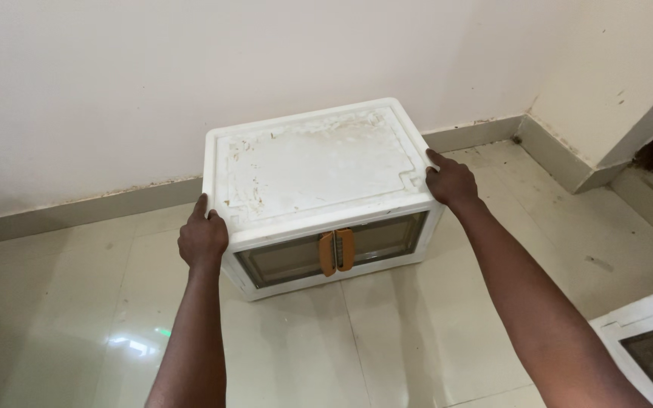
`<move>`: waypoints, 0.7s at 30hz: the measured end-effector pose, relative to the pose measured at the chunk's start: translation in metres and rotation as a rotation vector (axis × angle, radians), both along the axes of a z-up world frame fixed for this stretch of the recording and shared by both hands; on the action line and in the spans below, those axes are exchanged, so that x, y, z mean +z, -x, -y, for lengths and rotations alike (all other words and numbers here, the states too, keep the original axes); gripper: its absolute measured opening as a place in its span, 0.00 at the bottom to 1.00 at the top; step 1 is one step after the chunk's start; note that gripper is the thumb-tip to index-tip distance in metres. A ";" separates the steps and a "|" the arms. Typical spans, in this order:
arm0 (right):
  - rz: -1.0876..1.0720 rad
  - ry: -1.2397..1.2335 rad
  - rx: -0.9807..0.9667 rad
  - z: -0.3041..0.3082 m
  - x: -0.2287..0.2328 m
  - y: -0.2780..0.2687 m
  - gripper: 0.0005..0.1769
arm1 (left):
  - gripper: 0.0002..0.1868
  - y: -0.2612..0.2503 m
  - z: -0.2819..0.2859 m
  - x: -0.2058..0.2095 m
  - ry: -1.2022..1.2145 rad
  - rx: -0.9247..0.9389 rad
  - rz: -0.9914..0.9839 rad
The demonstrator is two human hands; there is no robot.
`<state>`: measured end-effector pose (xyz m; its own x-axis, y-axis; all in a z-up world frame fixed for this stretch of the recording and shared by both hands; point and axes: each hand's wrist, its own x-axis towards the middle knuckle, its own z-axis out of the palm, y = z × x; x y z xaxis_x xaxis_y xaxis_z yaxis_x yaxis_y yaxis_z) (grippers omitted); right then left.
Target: The person unfolds a collapsed white plastic storage crate, inserts a removable inner tray, and places the lid on top. They then stack the assembled crate onto a vertical stack of similar crates and open the mesh doors of the stacked units.
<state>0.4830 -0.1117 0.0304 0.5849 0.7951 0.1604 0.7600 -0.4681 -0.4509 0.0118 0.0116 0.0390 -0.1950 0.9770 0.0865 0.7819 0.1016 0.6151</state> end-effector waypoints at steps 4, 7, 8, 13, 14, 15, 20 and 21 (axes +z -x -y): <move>-0.168 -0.205 -0.059 0.004 -0.017 0.000 0.33 | 0.29 0.004 0.001 -0.007 -0.039 0.053 0.084; -0.478 -0.316 -0.133 0.010 -0.034 -0.002 0.26 | 0.27 0.010 0.006 -0.020 0.016 0.132 0.297; -0.608 -0.408 -0.089 0.011 -0.039 -0.003 0.26 | 0.27 0.012 0.009 -0.025 -0.001 0.113 0.464; -1.038 -0.582 0.019 0.017 -0.055 -0.005 0.26 | 0.33 0.011 0.024 -0.043 -0.171 -0.062 1.128; -1.074 -0.591 0.027 0.017 -0.054 -0.006 0.27 | 0.34 0.007 0.024 -0.043 -0.168 -0.056 1.152; -1.110 -0.599 0.035 0.017 -0.051 -0.007 0.28 | 0.35 0.004 0.024 -0.042 -0.166 -0.050 1.176; -1.316 -0.650 0.121 0.019 -0.045 -0.003 0.34 | 0.34 0.005 0.030 -0.035 -0.138 0.013 1.234; -1.331 -0.642 0.103 0.020 -0.044 -0.002 0.35 | 0.33 0.006 0.032 -0.035 -0.126 0.013 1.237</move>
